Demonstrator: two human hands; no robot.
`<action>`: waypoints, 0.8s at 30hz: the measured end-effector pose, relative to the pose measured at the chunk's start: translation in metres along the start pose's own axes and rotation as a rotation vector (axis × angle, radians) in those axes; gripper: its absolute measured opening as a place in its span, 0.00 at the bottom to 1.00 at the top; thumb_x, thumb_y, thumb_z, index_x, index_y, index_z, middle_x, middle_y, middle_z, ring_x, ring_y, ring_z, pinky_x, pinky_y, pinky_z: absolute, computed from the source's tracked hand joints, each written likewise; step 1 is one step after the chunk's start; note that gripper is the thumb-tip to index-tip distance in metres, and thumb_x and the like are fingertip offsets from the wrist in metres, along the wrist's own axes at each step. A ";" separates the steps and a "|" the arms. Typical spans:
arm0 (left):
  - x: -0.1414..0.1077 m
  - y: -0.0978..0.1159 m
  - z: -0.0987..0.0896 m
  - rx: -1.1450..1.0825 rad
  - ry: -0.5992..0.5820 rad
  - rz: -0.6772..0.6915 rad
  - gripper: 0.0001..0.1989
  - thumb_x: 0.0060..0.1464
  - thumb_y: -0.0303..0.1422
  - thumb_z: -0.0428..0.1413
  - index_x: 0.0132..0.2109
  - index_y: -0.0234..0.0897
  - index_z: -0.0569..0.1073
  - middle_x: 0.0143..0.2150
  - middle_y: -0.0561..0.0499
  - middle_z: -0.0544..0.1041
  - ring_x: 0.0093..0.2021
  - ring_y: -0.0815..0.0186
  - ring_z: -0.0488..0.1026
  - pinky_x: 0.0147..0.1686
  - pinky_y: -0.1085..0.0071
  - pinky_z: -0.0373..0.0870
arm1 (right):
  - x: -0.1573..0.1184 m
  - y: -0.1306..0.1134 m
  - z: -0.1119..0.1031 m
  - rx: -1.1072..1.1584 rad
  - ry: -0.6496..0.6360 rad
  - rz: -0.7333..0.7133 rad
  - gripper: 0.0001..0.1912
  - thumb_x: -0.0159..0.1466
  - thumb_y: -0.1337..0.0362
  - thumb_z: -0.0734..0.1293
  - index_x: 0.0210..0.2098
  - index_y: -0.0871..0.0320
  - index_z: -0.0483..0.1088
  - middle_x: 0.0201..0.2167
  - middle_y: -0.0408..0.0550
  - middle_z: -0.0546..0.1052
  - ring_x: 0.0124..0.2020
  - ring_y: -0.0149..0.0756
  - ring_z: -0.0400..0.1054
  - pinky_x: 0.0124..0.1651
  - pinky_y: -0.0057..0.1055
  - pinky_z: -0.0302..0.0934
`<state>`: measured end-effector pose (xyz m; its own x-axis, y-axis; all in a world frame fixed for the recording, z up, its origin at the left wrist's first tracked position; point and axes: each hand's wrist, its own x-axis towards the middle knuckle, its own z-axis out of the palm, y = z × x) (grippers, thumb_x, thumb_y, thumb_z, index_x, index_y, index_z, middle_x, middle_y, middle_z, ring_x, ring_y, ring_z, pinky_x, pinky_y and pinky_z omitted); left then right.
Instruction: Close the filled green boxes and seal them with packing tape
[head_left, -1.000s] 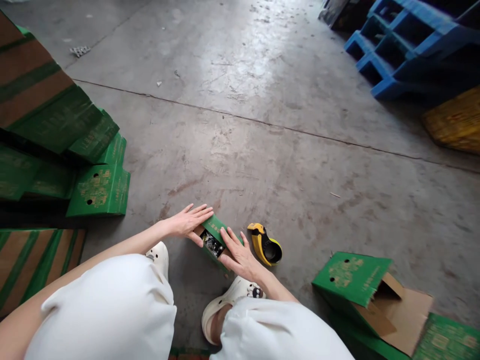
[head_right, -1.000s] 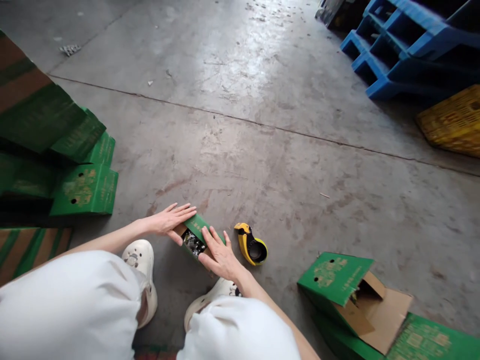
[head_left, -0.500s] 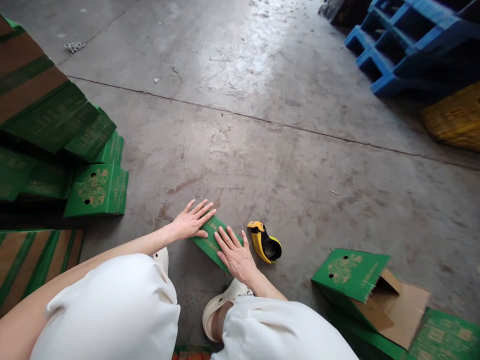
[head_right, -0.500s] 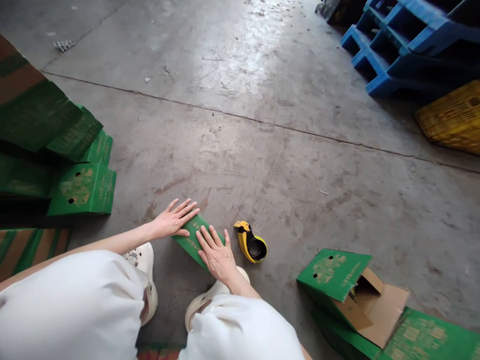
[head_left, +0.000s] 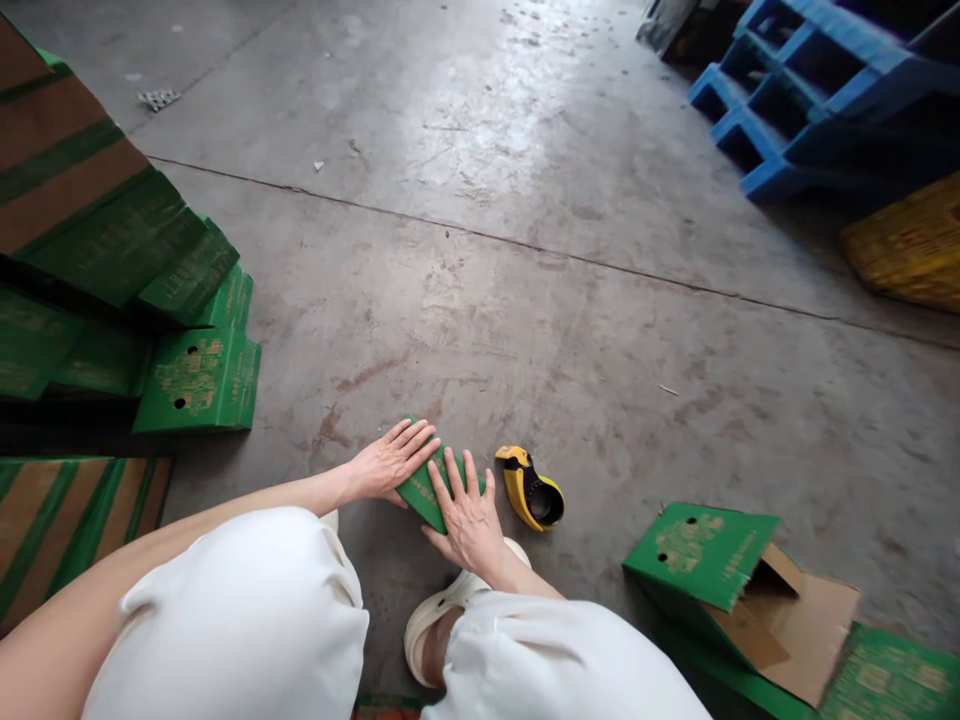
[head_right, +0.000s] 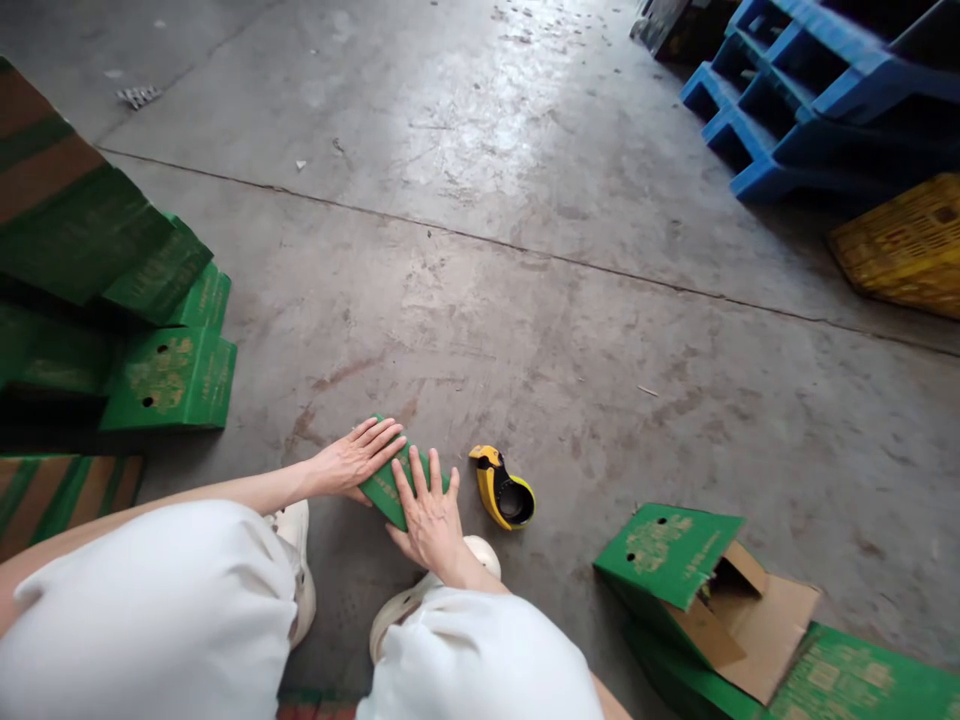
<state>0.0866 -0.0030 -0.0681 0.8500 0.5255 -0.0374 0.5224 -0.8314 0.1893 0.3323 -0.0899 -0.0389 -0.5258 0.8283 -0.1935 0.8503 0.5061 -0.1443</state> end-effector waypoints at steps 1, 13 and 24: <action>0.000 -0.001 0.001 0.003 0.003 0.006 0.66 0.49 0.59 0.67 0.78 0.24 0.46 0.79 0.26 0.49 0.80 0.39 0.41 0.77 0.45 0.36 | 0.000 -0.002 -0.001 0.003 -0.015 0.011 0.58 0.65 0.45 0.71 0.80 0.54 0.35 0.81 0.60 0.35 0.78 0.75 0.35 0.67 0.77 0.45; -0.028 0.019 0.012 0.105 0.147 -0.028 0.38 0.70 0.37 0.52 0.78 0.26 0.49 0.80 0.33 0.47 0.81 0.50 0.40 0.77 0.51 0.45 | 0.009 0.017 -0.010 0.037 -0.064 -0.065 0.55 0.63 0.58 0.72 0.80 0.48 0.38 0.81 0.58 0.32 0.76 0.78 0.40 0.65 0.77 0.49; -0.029 0.019 0.004 0.231 0.167 0.024 0.31 0.70 0.34 0.52 0.74 0.22 0.59 0.78 0.30 0.53 0.78 0.45 0.53 0.74 0.49 0.56 | 0.009 0.042 0.001 0.206 0.190 -0.034 0.43 0.75 0.46 0.59 0.80 0.58 0.42 0.78 0.60 0.53 0.79 0.52 0.43 0.77 0.57 0.39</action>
<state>0.0722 -0.0349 -0.0678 0.8495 0.5113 0.1303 0.5199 -0.8533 -0.0411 0.3627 -0.0612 -0.0477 -0.5240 0.8517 -0.0022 0.7995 0.4910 -0.3460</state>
